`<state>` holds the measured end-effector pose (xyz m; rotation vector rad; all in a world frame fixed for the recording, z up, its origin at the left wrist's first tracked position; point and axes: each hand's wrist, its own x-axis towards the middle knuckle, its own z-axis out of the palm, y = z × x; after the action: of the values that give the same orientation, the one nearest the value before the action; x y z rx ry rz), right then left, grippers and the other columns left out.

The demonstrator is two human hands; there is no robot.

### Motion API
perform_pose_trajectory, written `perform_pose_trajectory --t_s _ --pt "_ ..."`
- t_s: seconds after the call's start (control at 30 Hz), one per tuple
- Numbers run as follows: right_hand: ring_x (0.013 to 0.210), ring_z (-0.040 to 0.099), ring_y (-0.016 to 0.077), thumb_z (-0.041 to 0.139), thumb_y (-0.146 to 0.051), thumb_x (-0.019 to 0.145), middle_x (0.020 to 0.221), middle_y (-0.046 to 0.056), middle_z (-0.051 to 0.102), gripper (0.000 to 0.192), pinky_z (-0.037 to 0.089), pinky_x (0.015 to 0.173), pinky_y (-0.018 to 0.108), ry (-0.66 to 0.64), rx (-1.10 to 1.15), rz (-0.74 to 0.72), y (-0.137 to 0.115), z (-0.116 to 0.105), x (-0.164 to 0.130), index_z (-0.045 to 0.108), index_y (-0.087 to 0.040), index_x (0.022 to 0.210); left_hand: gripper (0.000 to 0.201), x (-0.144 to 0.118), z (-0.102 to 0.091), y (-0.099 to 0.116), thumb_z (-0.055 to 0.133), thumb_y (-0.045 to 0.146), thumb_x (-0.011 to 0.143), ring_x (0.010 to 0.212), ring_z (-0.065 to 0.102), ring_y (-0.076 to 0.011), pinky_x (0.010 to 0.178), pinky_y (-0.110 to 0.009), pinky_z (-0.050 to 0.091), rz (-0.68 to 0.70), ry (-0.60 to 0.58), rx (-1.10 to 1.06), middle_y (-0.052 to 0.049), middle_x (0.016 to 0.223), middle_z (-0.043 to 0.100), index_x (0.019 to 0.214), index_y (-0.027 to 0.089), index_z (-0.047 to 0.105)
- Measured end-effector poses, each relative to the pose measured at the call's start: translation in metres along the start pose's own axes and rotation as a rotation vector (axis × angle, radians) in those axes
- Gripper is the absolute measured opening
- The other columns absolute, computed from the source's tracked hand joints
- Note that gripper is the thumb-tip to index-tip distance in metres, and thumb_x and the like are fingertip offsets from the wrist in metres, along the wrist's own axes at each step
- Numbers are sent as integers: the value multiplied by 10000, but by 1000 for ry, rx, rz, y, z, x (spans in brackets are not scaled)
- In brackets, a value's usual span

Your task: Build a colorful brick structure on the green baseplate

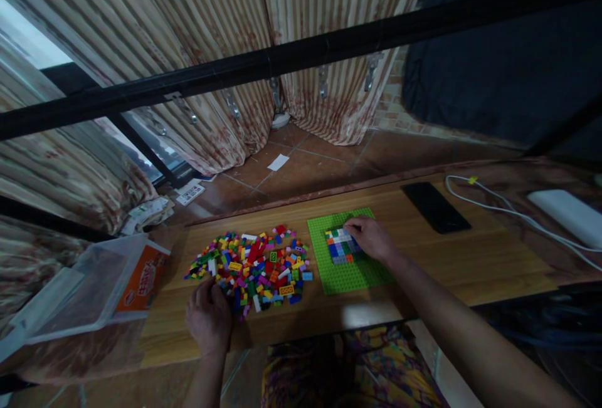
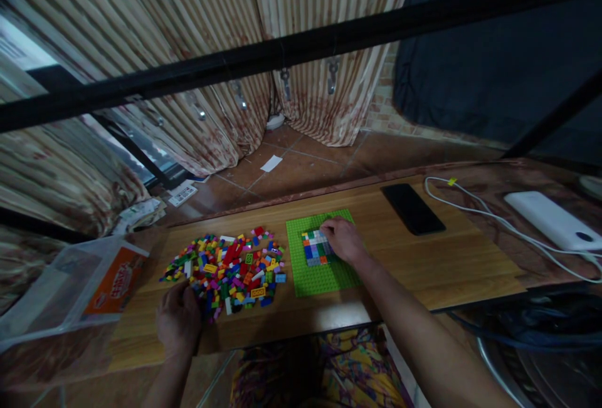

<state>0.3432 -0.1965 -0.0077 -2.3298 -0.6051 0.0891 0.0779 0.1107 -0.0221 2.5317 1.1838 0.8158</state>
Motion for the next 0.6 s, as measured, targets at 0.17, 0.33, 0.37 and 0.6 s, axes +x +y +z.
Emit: perform_pose_trajectory --t_s 0.17,0.33,0.37,0.6 --pt "764 622 162 557 -291 835 815 17 687 196 461 748 272 42 65 -14 -1 0 -2 725 -224 759 336 0 -1 1 417 343 883 997 604 -260 894 -408 465 -8 -5 -11 -122 1048 673 1021 158 662" --pt "882 654 202 432 -395 901 959 75 724 350 496 813 331 208 146 33 8 -3 -13 710 -186 939 346 -1 0 3 403 345 887 980 600 -257 871 -399 462 -15 19 -17 -114 1044 675 1015 162 666" --pt "899 655 214 415 -414 906 976 92 723 381 498 823 347 256 169 51 9 -4 -16 703 -171 963 349 -1 0 3 399 347 890 975 601 -256 869 -397 462 -16 20 -11 -114 1043 676 1016 161 667" --pt "831 662 218 529 -460 872 924 94 722 340 514 758 340 366 400 56 -16 4 -54 708 -174 913 350 -3 0 4 390 330 906 1000 599 -255 877 -390 461 -45 -2 19 -123 1071 671 1039 158 663"
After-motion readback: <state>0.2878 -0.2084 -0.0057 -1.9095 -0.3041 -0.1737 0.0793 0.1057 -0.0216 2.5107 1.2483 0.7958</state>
